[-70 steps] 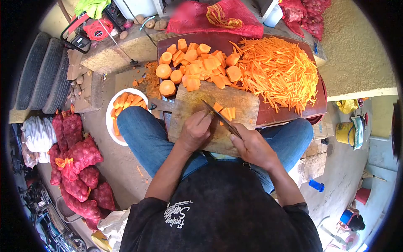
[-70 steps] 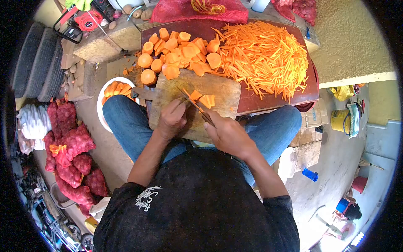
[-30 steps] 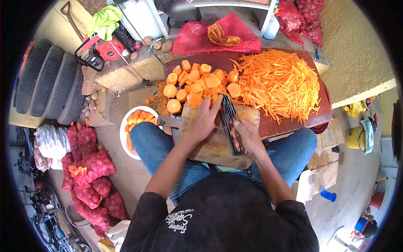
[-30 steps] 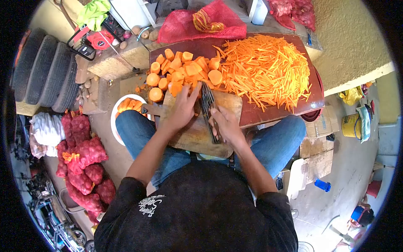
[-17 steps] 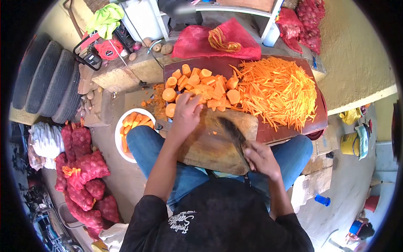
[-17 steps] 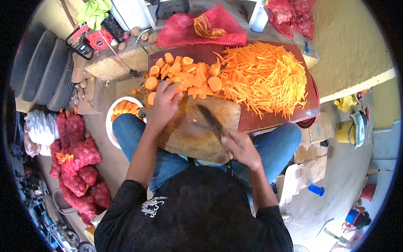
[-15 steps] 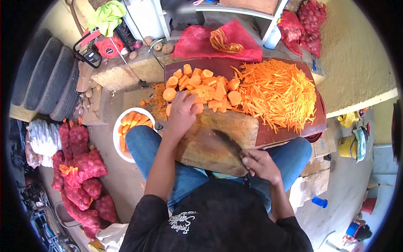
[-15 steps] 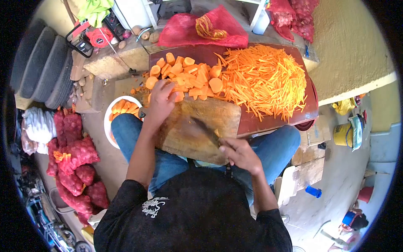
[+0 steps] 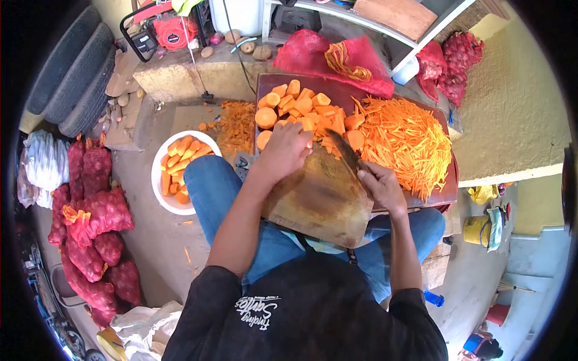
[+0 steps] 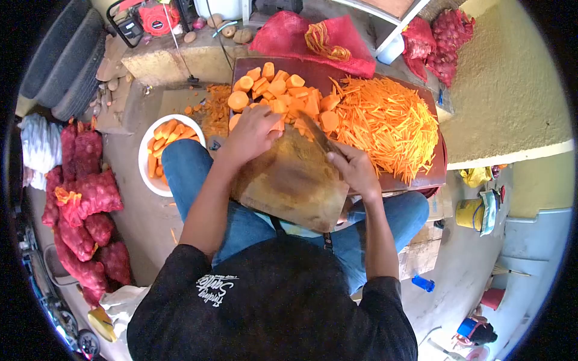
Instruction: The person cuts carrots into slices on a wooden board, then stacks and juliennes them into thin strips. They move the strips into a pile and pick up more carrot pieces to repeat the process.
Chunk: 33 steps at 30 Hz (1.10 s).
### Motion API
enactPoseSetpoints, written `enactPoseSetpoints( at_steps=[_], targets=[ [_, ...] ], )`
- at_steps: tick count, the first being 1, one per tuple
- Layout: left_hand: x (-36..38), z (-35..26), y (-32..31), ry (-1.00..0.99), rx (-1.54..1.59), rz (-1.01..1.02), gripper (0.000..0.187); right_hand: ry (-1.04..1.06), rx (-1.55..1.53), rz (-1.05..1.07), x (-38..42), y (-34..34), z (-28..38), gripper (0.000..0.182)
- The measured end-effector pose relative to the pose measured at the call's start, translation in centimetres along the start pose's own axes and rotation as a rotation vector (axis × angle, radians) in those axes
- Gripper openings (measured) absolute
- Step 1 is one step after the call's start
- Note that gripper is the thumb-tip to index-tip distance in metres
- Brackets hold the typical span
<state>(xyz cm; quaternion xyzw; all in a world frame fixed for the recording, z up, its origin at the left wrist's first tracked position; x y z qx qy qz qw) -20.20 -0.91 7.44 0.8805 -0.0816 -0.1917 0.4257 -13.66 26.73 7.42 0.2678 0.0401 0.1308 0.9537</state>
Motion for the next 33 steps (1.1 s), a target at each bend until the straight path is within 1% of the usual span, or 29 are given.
enactPoseSetpoints(
  at_steps=[2, 4, 7, 8, 11, 12, 14, 15, 16, 17, 19, 20, 23, 25, 28, 31, 32, 33],
  targets=[
    [-0.2, -0.1, 0.0, 0.025, -0.008, 0.022, 0.032, -0.095, -0.033, -0.030, 0.6, 0.7, 0.2, 0.038],
    [-0.2, 0.1, -0.1, 0.016, -0.013, 0.014, 0.030, -0.057, -0.079, -0.119, 1.8, 1.2, 1.0, 0.038],
    [-0.2, 0.1, -0.1, 0.018, -0.015, -0.005, 0.028, 0.120, 0.058, -0.022, 3.8, 2.5, 1.7, 0.037],
    [-0.3, 0.1, 0.0, 0.024, -0.015, -0.013, 0.027, 0.023, 0.047, 0.060, 4.6, 3.0, 1.5, 0.037],
    [-0.3, 1.3, -0.7, 0.042, -0.052, -0.010, 0.026, -0.103, -0.063, 0.230, 6.1, 4.1, 0.9, 0.036],
    [-0.2, 1.2, -0.5, 0.044, -0.043, -0.009, 0.026, -0.117, -0.199, 0.232, 6.3, 4.2, 1.1, 0.035],
    [0.0, 0.8, -0.4, 0.038, -0.015, 0.005, 0.025, -0.093, -0.089, 0.266, 6.7, 5.7, 0.5, 0.032],
    [0.0, 0.2, -0.1, 0.012, -0.021, -0.037, 0.024, -0.079, -0.030, 0.278, 7.0, 6.4, 0.3, 0.031],
    [-0.1, -0.4, 0.2, -0.013, -0.026, -0.083, 0.023, -0.123, -0.113, 0.242, 7.5, 6.7, -0.2, 0.031],
    [-0.1, -1.1, 0.5, -0.037, -0.030, -0.132, 0.023, -0.183, -0.133, 0.180, 8.1, 7.2, -0.7, 0.032],
    [-0.1, -2.3, 0.0, -0.047, 0.012, -0.063, 0.024, -0.305, -0.174, 0.056, 10.0, 7.1, -1.2, 0.033],
    [0.0, -2.8, -0.4, -0.051, 0.033, -0.028, 0.025, -0.247, -0.272, -0.018, 10.9, 6.1, -1.3, 0.032],
    [1.2, -4.7, -2.7, -0.127, -0.006, 0.072, 0.026, -0.339, -0.402, -0.316, 13.5, 2.7, 0.2, 0.029],
    [1.7, -5.5, -3.6, -0.156, -0.045, 0.107, 0.027, -0.358, -0.489, -0.425, 14.7, 0.3, 0.4, 0.027],
    [1.8, -5.5, -4.2, -0.173, -0.063, 0.102, 0.027, -0.337, -0.564, -0.469, 14.7, -3.1, 0.9, 0.028],
    [1.6, -5.0, -3.5, -0.133, -0.051, 0.083, 0.027, -0.324, -0.705, -0.399, 12.3, -6.0, 1.5, 0.028],
    [1.5, -4.8, -3.2, -0.121, -0.051, 0.065, 0.025, -0.293, -0.684, -0.337, 11.0, -6.7, 2.2, 0.034],
    [1.4, -4.6, -2.8, -0.105, -0.052, 0.046, 0.024, -0.294, -0.689, -0.310, 9.7, -7.5, 2.4, 0.034]
  ],
)
Point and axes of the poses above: each hand's wrist, its own x-axis away from the middle knuckle, its own y-axis out of the back of the hand, z = x × y, the point moved 7 cm from there along -x, towards the middle knuckle, and after that the axes turned 14 degrees about y, right-handed, at the moved point
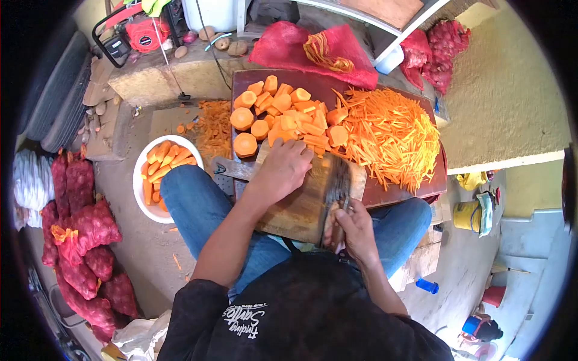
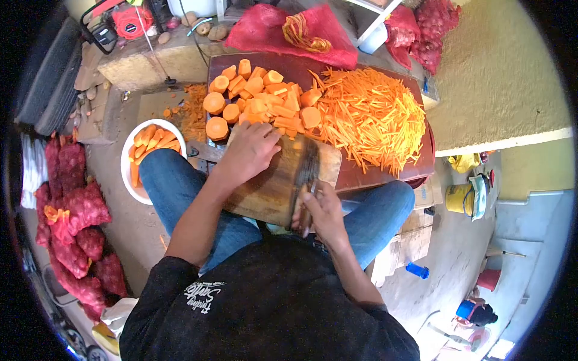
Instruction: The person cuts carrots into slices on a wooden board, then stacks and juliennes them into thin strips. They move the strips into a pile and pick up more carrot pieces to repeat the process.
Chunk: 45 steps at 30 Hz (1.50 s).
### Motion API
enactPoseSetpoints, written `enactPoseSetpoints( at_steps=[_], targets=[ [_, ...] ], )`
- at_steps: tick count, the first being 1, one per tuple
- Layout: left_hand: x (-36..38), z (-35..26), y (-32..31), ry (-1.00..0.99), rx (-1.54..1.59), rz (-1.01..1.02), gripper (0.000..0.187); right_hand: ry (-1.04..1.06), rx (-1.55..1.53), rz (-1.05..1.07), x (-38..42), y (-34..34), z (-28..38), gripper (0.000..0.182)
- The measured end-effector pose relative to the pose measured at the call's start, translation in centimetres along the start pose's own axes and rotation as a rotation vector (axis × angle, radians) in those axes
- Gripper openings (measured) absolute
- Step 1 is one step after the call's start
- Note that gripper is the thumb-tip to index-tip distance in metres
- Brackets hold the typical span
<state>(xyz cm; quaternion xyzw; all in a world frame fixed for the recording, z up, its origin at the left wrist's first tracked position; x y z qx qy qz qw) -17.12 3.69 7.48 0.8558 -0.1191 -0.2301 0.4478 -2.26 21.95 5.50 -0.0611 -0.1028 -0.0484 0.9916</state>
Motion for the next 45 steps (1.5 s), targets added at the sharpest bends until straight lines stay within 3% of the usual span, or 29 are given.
enactPoseSetpoints(
  at_steps=[6, 14, 19, 23, 26, 27, 30, 33, 45],
  targets=[
    [-0.5, 2.6, 1.1, 0.073, -0.023, -0.084, 0.018, 0.088, 0.079, 0.108, -4.3, -3.4, 0.5, 0.034],
    [-1.2, 0.8, -0.3, 0.035, -0.069, -0.040, 0.024, 0.216, 0.287, 0.085, -4.0, -1.8, 2.8, 0.040],
    [-2.1, 0.8, -1.0, 0.026, -0.076, -0.126, 0.024, 0.507, 0.411, 0.110, -6.0, 0.9, 5.8, 0.032],
    [-2.2, 1.0, -2.6, -0.001, -0.104, -0.092, 0.024, 0.268, 0.298, 0.132, -8.2, 3.4, 4.5, 0.035],
    [-2.1, 0.8, -2.9, -0.023, -0.172, -0.100, 0.024, 0.234, -0.017, 0.105, -8.7, 4.1, 2.9, 0.037],
    [-2.1, 0.6, -2.8, -0.034, -0.199, -0.104, 0.024, 0.312, -0.099, 0.117, -8.8, 3.6, 3.1, 0.036],
    [-2.4, 0.6, -2.7, -0.013, -0.172, -0.136, 0.028, 0.211, -0.112, 0.114, -8.0, 4.3, 3.0, 0.040],
    [-2.8, 1.1, -2.5, 0.005, -0.141, -0.222, 0.033, 0.238, -0.100, 0.138, -7.9, 4.6, 3.4, 0.040],
    [-3.1, 0.0, -2.5, 0.065, -0.145, -0.181, 0.030, 0.244, -0.031, 0.137, -8.2, 5.6, 3.4, 0.038]
  ],
)
Point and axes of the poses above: each hand's wrist, its own x-axis away from the middle knuckle, its own y-axis out of the back of the hand, z = x × y, the point moved 7 cm from there along -x, towards the middle knuckle, and after that the axes turned 14 degrees about y, right-handed, at the moved point
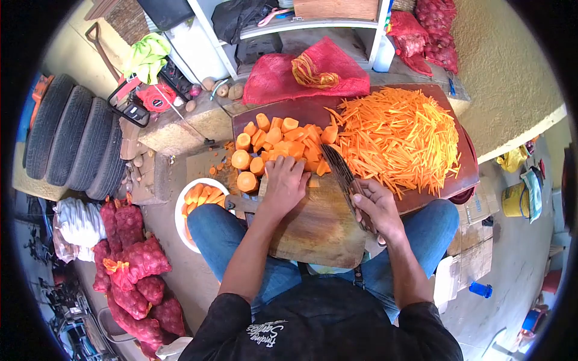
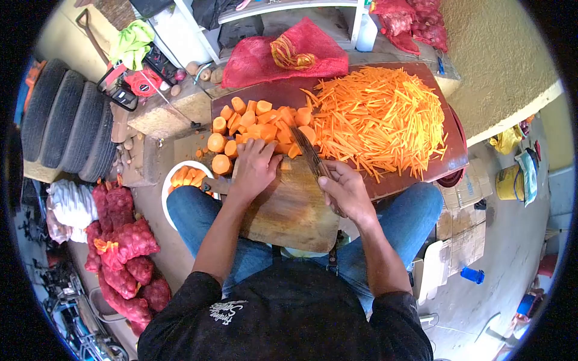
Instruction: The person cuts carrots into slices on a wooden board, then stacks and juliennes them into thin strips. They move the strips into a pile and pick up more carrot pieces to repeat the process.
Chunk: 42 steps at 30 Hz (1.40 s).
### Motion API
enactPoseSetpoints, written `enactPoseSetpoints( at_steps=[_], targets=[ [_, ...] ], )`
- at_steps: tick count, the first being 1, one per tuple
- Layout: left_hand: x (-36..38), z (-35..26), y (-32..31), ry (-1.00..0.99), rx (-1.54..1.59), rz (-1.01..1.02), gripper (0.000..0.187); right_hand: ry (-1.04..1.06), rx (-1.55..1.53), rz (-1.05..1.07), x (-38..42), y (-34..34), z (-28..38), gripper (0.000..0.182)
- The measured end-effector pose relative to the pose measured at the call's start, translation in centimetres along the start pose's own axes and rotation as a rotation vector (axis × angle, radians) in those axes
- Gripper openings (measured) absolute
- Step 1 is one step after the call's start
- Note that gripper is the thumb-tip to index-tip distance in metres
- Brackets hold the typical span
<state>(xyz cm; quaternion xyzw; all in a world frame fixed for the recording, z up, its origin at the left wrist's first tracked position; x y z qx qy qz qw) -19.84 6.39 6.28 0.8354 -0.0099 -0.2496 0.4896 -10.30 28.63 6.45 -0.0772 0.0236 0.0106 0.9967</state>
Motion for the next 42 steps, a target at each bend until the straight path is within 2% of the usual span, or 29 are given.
enactPoseSetpoints(
  at_steps=[6, 9, 15, 21, 27, 30, 36, 42],
  targets=[
    [-0.3, 0.7, -1.2, -0.014, 0.022, 0.042, 0.020, -0.012, 0.007, 0.020, 0.0, -0.2, -0.1, 0.037],
    [0.0, 0.3, -0.9, -0.088, -0.015, 0.012, 0.018, -0.016, 0.007, 0.015, 0.0, -0.3, -0.4, 0.036],
    [-0.2, 0.1, -0.3, -0.088, 0.077, -0.095, 0.024, -0.016, 0.027, 0.013, 0.1, -0.8, 0.4, 0.037],
    [0.1, 0.1, -0.9, -0.154, 0.025, -0.008, 0.028, 0.008, 0.043, 0.034, 0.1, -1.0, 0.6, 0.038],
    [0.0, 0.2, -0.5, -0.134, 0.025, -0.095, 0.031, 0.009, 0.036, 0.053, 0.1, -0.7, -0.7, 0.042],
    [-0.2, 0.4, -0.1, -0.106, 0.063, -0.061, 0.027, 0.006, 0.050, 0.053, 0.2, -0.5, -0.9, 0.042],
    [0.2, -0.2, -1.7, -0.122, -0.059, 0.067, 0.024, 0.016, 0.059, 0.046, 0.0, -0.8, -0.7, 0.040],
    [-0.1, 0.0, -2.2, -0.127, -0.100, 0.035, 0.030, 0.022, 0.055, 0.074, 0.1, -0.9, -1.2, 0.039]
  ],
)
Point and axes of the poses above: each hand's wrist, its own x-axis away from the middle knuckle, its own y-axis out of the back of the hand, z = x × y, the point moved 7 cm from there along -x, towards the middle knuckle, and after that the axes turned 14 degrees about y, right-handed, at the moved point
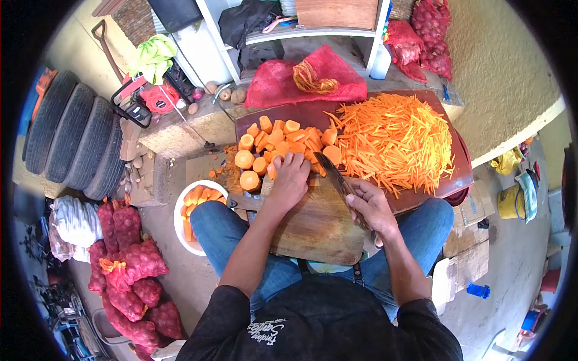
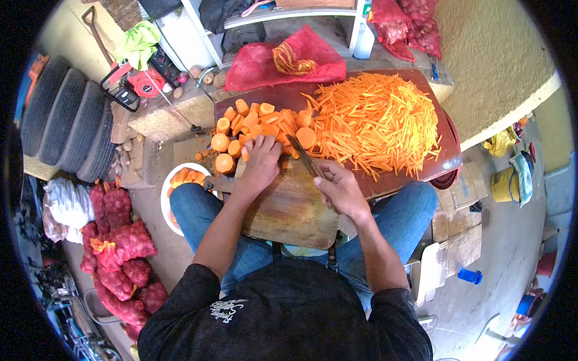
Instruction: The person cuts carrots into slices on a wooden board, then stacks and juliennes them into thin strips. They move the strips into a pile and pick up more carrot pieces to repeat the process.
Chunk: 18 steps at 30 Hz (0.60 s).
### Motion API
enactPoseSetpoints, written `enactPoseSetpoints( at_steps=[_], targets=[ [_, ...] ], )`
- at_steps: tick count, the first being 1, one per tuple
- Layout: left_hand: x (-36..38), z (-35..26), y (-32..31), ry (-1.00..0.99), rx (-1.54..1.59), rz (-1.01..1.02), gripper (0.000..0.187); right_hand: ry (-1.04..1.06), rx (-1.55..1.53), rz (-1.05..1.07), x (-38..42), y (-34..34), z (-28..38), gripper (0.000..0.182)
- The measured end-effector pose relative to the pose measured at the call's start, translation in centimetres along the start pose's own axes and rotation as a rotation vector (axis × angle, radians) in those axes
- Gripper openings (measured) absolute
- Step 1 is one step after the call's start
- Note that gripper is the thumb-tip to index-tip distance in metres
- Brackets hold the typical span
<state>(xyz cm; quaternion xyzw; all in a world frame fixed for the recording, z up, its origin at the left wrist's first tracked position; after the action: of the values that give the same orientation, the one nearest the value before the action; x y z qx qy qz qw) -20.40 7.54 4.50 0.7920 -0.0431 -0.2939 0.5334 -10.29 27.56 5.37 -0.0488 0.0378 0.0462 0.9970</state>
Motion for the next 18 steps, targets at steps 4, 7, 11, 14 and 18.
enactPoseSetpoints(
  at_steps=[4, 7, 11, 14, 18],
  targets=[
    [-0.1, 0.9, 0.8, 0.046, 0.074, -0.113, 0.032, -0.067, 0.070, 0.027, 0.4, 0.0, -0.4, 0.039],
    [0.1, 0.5, 3.4, 0.054, 0.165, -0.126, 0.032, -0.016, 0.077, 0.034, 0.6, -0.5, 1.2, 0.033],
    [3.0, -1.1, 5.3, 0.018, 0.342, 0.014, 0.029, 0.002, 0.006, 0.000, 2.7, 0.0, 2.7, 0.034],
    [6.7, -2.9, 4.9, -0.045, 0.301, 0.122, 0.025, -0.084, -0.077, -0.036, 5.7, 0.6, 3.2, 0.035],
    [10.6, -4.0, 4.7, -0.014, 0.281, 0.166, 0.029, -0.175, 0.012, -0.011, 9.3, 0.5, 2.4, 0.035]
  ],
)
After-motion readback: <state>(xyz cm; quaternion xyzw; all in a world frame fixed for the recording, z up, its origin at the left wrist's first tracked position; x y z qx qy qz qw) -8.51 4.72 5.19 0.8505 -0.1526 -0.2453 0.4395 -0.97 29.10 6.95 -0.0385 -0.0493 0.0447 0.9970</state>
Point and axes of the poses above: each hand's wrist, its own x-axis away from the middle knuckle, its own y-axis out of the back of the hand, z = x × y, the point moved 7 cm from there along -x, towards the middle knuckle, and after that the axes turned 14 degrees about y, right-handed, at the moved point
